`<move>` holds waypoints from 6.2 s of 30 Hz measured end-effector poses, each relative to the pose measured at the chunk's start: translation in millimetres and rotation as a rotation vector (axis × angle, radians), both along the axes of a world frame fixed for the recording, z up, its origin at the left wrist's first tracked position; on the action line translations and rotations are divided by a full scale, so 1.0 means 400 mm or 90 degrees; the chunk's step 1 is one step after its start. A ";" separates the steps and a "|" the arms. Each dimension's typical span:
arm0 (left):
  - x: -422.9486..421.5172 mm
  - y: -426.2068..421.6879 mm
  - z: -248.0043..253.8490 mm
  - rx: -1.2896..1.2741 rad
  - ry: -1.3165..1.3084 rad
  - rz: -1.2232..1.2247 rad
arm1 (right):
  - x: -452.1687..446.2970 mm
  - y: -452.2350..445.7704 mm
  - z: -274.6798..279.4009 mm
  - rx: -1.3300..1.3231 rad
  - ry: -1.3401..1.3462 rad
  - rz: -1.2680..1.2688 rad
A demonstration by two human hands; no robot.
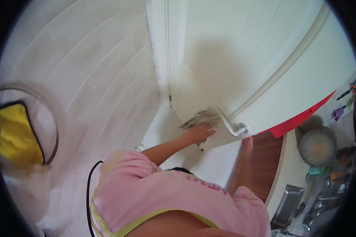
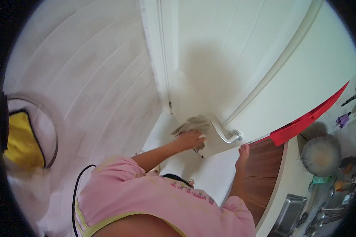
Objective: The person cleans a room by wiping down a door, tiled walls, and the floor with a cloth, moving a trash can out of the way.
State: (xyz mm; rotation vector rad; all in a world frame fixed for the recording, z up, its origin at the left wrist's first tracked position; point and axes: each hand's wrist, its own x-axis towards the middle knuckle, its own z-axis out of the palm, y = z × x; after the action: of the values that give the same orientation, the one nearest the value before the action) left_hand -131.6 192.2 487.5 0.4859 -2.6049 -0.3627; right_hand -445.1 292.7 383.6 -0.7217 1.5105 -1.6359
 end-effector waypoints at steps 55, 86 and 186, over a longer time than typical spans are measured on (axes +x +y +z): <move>0.604 0.877 0.204 0.017 0.178 0.881 | 1.073 0.110 0.494 -0.445 0.504 0.210; 0.553 1.004 0.128 -0.047 0.319 0.967 | 1.319 -0.056 0.385 -0.429 0.902 0.067; 0.497 1.258 -0.059 0.593 0.250 0.977 | 1.040 0.451 0.351 0.368 -0.464 0.974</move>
State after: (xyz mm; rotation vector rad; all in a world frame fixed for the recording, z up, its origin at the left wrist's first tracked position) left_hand 67.3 695.5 463.8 2.1244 -0.9605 -0.8896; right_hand -29.2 472.9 524.2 -0.5548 0.4506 -0.1698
